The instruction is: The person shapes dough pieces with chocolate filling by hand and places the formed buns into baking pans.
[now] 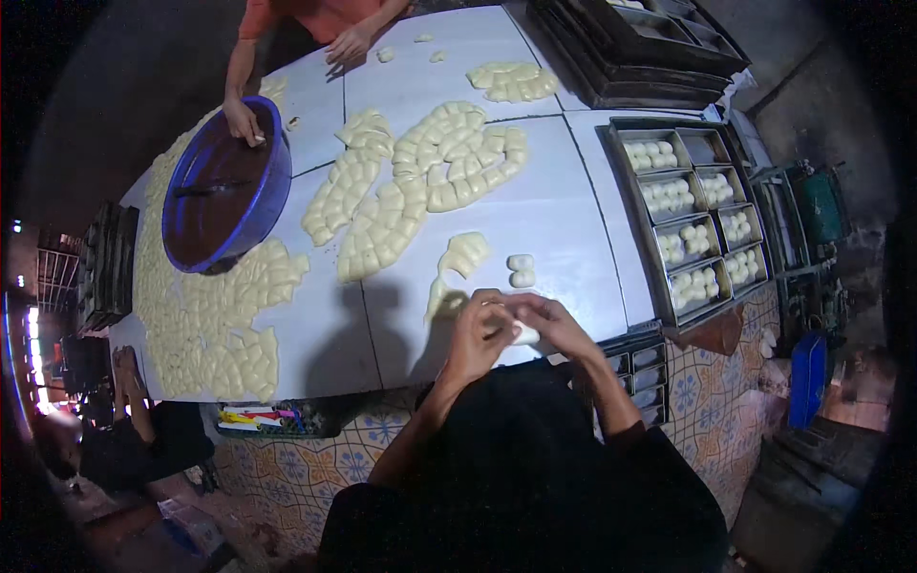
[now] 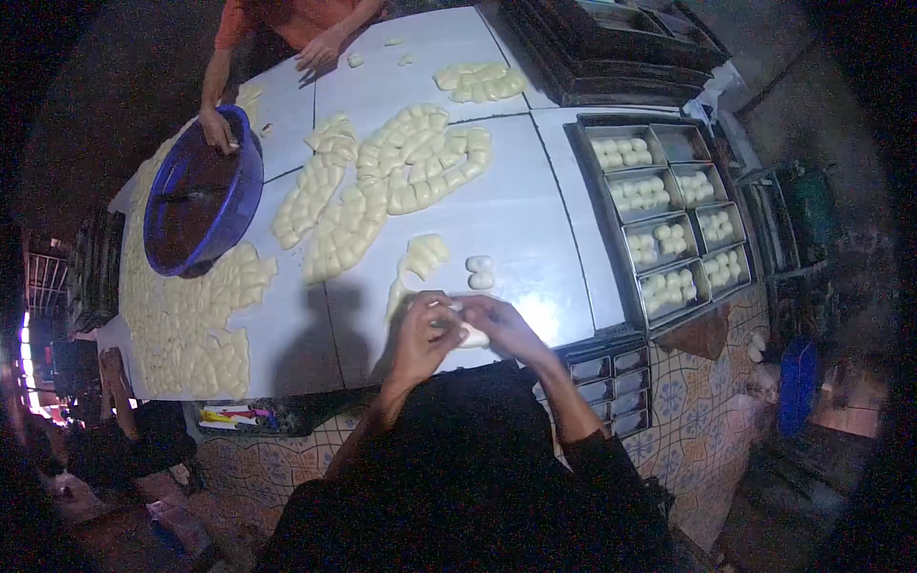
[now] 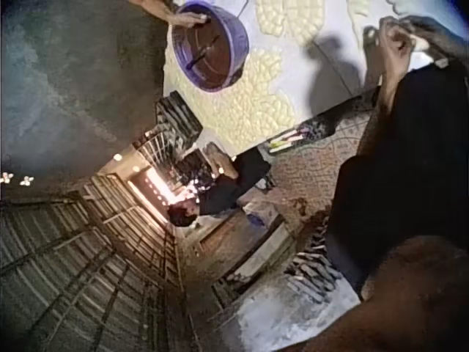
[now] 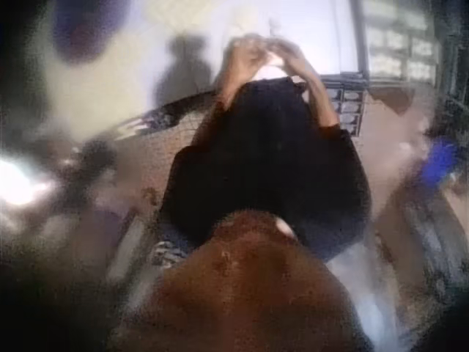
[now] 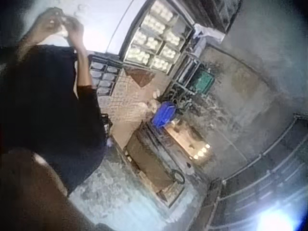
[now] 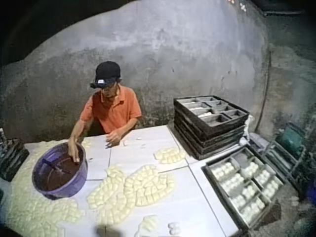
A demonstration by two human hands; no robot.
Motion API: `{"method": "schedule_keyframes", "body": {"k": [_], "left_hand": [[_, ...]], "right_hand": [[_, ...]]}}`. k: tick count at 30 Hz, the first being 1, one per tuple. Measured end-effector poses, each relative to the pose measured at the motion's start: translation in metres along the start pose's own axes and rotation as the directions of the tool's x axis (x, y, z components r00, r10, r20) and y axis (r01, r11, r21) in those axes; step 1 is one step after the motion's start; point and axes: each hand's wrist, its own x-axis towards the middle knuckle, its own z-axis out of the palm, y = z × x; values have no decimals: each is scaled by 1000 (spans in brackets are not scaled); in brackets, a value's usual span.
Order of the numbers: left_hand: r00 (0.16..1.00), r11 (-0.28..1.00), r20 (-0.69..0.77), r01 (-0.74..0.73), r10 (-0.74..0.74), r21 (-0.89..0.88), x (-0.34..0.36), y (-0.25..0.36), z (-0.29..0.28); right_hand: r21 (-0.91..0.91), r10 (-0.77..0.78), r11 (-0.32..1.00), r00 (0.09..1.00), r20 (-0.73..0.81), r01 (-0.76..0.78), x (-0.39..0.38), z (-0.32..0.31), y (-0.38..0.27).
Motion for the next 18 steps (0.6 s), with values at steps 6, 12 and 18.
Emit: {"method": "schedule_keyframes", "body": {"k": [6, 12, 18], "left_hand": [[956, 950, -167, -269, 242, -158, 0, 24, 9], [779, 964, -603, -7, 172, 265, -14, 7, -33], [785, 689, -428, 1, 448, 725, -46, -50, -27]], "right_hand": [[-136, -80, 988, 996, -41, 73, -12, -23, -40], [-201, -284, 954, 888, -363, 223, 32, -71, 25], [-645, -473, 657, 879, 50, 390, 48, 4, -19]]}}
